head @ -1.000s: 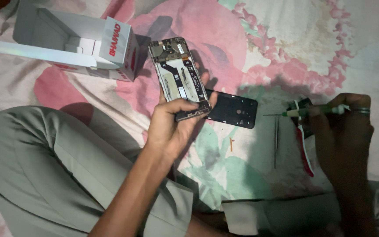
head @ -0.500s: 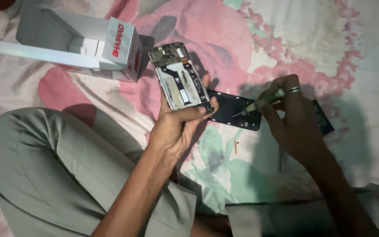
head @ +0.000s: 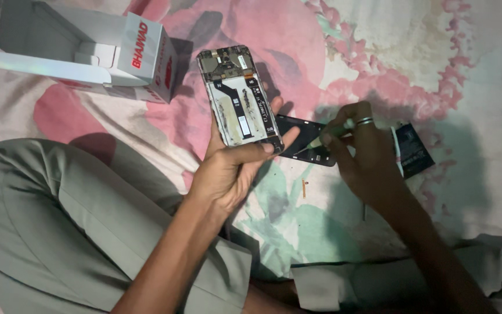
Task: The person is repairing a disassembled smartphone. They use a screwdriver to remove screws from the motherboard and then use a green tool to clean the edges of the phone's internal frame.
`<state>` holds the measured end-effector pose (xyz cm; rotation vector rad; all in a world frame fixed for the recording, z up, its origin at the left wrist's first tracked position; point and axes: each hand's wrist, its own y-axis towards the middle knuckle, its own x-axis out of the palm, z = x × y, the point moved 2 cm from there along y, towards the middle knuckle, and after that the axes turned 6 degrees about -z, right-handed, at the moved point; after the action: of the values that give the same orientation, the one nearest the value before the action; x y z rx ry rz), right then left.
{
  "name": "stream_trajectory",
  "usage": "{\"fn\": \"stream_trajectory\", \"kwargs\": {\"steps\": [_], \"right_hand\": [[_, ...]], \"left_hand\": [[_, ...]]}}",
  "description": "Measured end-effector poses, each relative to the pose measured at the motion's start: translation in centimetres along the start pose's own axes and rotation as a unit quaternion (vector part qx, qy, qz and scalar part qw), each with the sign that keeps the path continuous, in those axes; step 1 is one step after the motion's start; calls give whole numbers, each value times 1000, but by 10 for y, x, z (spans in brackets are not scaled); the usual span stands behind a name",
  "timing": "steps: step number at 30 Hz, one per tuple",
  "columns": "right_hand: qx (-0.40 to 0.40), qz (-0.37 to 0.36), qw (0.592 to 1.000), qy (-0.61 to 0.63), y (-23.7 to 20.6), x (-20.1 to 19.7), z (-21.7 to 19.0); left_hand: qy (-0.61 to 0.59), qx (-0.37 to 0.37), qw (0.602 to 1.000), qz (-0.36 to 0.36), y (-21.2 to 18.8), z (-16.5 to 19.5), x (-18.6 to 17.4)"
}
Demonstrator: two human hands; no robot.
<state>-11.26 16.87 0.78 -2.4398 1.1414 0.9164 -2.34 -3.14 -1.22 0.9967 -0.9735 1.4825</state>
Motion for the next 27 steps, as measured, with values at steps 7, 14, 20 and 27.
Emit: {"fn": "stream_trajectory", "kwargs": {"steps": [7, 14, 20, 27], "right_hand": [[11, 0, 1000, 8, 1, 1, 2], [-8, 3, 1000, 15, 1, 1, 2], [27, -4, 1000, -6, 0, -2, 2], [4, 9, 1000, 8, -1, -3, 5]], "left_hand": [[9, -6, 1000, -5, 0, 2, 2], [12, -5, 1000, -5, 0, 1, -1], [23, -9, 1000, -3, 0, 0, 0], [19, -8, 1000, 1, 0, 0, -4]]}}
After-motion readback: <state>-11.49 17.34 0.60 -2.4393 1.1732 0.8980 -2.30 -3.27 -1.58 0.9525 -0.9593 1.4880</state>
